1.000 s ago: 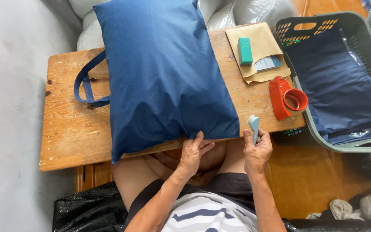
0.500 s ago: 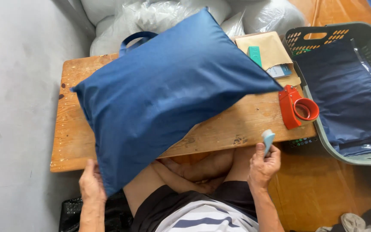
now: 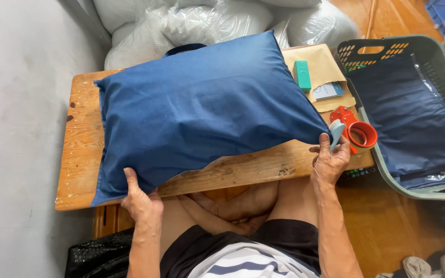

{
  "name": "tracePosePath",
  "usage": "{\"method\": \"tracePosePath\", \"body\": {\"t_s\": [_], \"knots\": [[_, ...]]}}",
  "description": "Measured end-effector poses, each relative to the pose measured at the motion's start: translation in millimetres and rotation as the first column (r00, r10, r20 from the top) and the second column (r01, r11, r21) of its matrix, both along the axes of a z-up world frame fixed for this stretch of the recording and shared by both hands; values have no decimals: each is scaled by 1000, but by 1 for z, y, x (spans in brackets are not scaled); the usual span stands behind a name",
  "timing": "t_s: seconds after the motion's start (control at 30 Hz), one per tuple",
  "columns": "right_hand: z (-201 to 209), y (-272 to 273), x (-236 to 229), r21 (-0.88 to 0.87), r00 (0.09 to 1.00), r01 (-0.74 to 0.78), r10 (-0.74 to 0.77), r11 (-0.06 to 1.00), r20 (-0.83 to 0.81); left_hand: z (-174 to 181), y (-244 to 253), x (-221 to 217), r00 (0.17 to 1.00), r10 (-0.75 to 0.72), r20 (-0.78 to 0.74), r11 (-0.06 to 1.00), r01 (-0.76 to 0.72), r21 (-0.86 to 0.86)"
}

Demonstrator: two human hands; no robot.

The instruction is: The person scrubs the surface of a blue tote bag using a green sponge and then a small blue brush. They work along the edges, corners, and handle attachments, repeatedly rubbing the fabric to remove loose particles or debris.

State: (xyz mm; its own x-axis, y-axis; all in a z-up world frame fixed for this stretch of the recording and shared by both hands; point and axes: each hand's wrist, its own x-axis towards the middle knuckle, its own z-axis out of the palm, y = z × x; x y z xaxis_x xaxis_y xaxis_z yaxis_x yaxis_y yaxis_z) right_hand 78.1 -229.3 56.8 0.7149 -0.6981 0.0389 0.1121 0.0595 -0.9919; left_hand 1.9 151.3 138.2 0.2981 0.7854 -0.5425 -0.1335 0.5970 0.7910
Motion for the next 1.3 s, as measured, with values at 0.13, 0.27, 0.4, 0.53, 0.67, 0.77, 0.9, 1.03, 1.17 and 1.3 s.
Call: {"method": "tracePosePath", "body": {"t_s": [0.13, 0.27, 0.4, 0.53, 0.67, 0.77, 0.9, 1.03, 1.17, 1.3], "knots": [[-19, 15, -4, 17, 1000, 10, -10, 1000, 27, -39, 47, 33, 999, -40, -7, 996, 40, 83], [-22, 45, -52, -94, 999, -17, 20, 995, 32, -95, 100, 74, 969, -46, 241, 996, 25, 86], [-2, 79, -106, -57, 973, -192, 182, 980, -142, -13, 28, 74, 996, -60, -69, 996, 64, 63], [0, 83, -125, -121, 925, -339, 308, 933, -221, -33, -63, 34, 929, -315, -192, 881, 362, 304], [-3, 90, -138, -266, 773, -634, 608, 726, -182, -21, -111, 18, 835, -549, -25, 722, 489, 490], [14, 102, -139, -335, 617, -759, 781, 558, -100, -21, -100, 30, 805, -594, 17, 667, 481, 569], [20, 116, -138, -395, 571, -773, 816, 496, -91, -20, -74, 49, 744, -667, 40, 626, 530, 573], [38, 127, -130, -351, 589, -775, 802, 526, -97, -37, -44, 82, 744, -669, -2, 610, 550, 571], [39, 138, -114, -259, 630, -771, 755, 582, -182, -29, -29, 90, 657, -748, 100, 611, 621, 491], [-3, 152, -101, -89, 719, -686, 653, 722, -240, -45, -23, 91, 692, -720, 56, 630, 617, 472]]}}
